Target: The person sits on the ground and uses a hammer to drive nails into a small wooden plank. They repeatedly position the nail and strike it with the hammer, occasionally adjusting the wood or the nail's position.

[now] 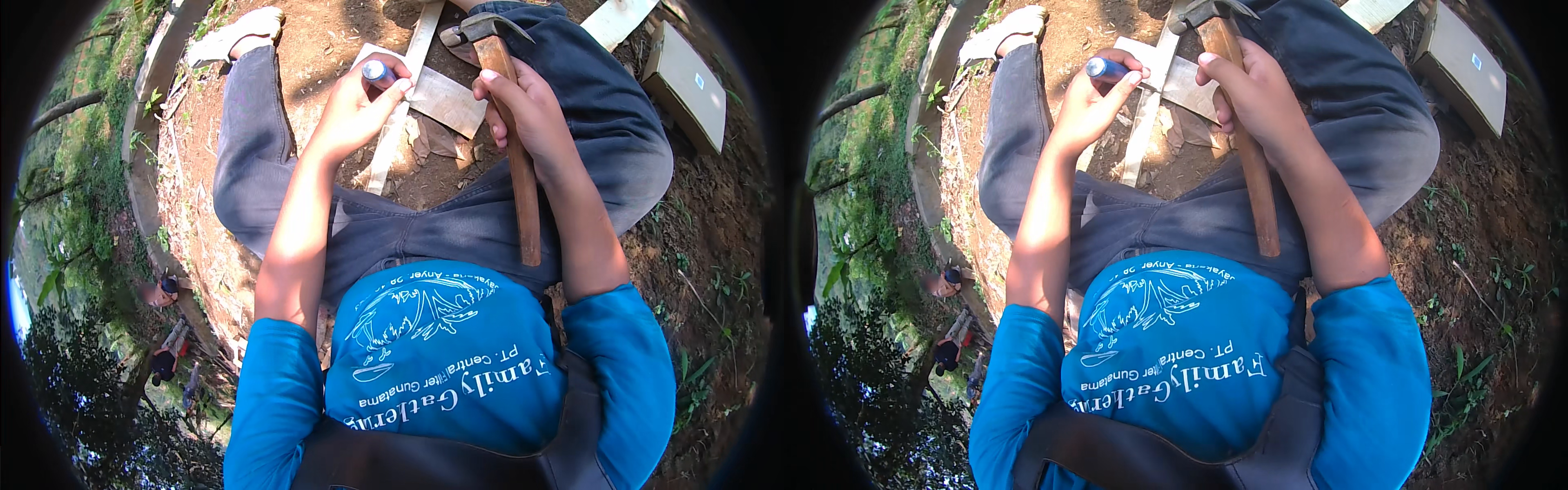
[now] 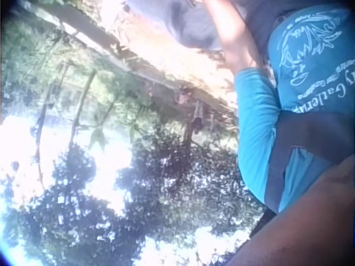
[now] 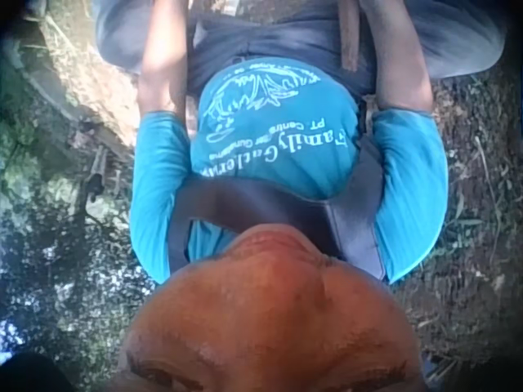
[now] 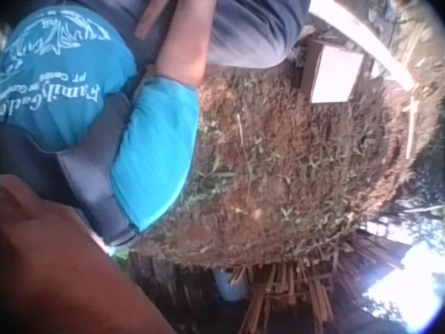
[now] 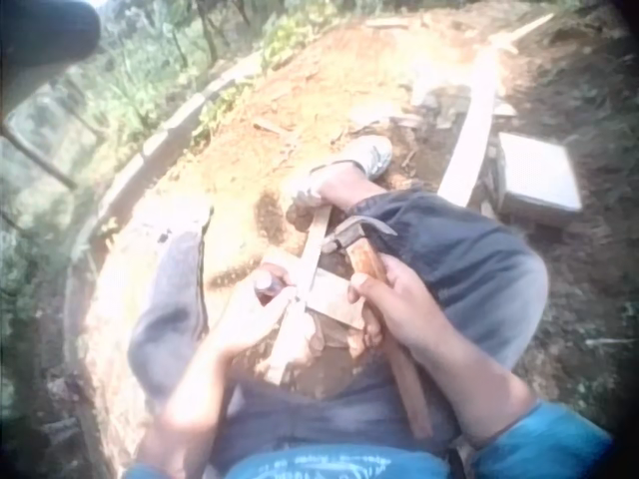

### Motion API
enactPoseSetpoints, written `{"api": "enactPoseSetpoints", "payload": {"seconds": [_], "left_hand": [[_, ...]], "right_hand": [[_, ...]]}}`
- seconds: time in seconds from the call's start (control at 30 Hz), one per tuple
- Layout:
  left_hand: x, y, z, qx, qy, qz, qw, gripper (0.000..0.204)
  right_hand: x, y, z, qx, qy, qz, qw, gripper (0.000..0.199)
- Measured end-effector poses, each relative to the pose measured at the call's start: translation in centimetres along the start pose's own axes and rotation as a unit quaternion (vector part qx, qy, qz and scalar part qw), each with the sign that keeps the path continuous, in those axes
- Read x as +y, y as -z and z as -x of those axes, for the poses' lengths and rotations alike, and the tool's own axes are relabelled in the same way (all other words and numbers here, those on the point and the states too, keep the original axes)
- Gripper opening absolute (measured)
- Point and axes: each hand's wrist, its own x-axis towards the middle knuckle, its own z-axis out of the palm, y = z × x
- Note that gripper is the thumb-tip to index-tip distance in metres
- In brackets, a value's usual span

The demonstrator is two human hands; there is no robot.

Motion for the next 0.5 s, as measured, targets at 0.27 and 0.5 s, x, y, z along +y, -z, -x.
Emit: {"api": "enactPoseSetpoints", "payload": {"seconds": [0.27,0.5], "left_hand": [[0.5,-0.4,0.1,-0.038,0.025,-0.013,0.999,0.009],[0.9,-0.6,0.1,-0.068,-0.022,-0.04,0.997,0.01]], "right_hand": [[0.8,0.0,-0.4,0.008,0.005,0.016,1.0,0.023],[1.6,0.1,-1.0,0.019,-0.001,-0.02,1.0,0.024]]}}
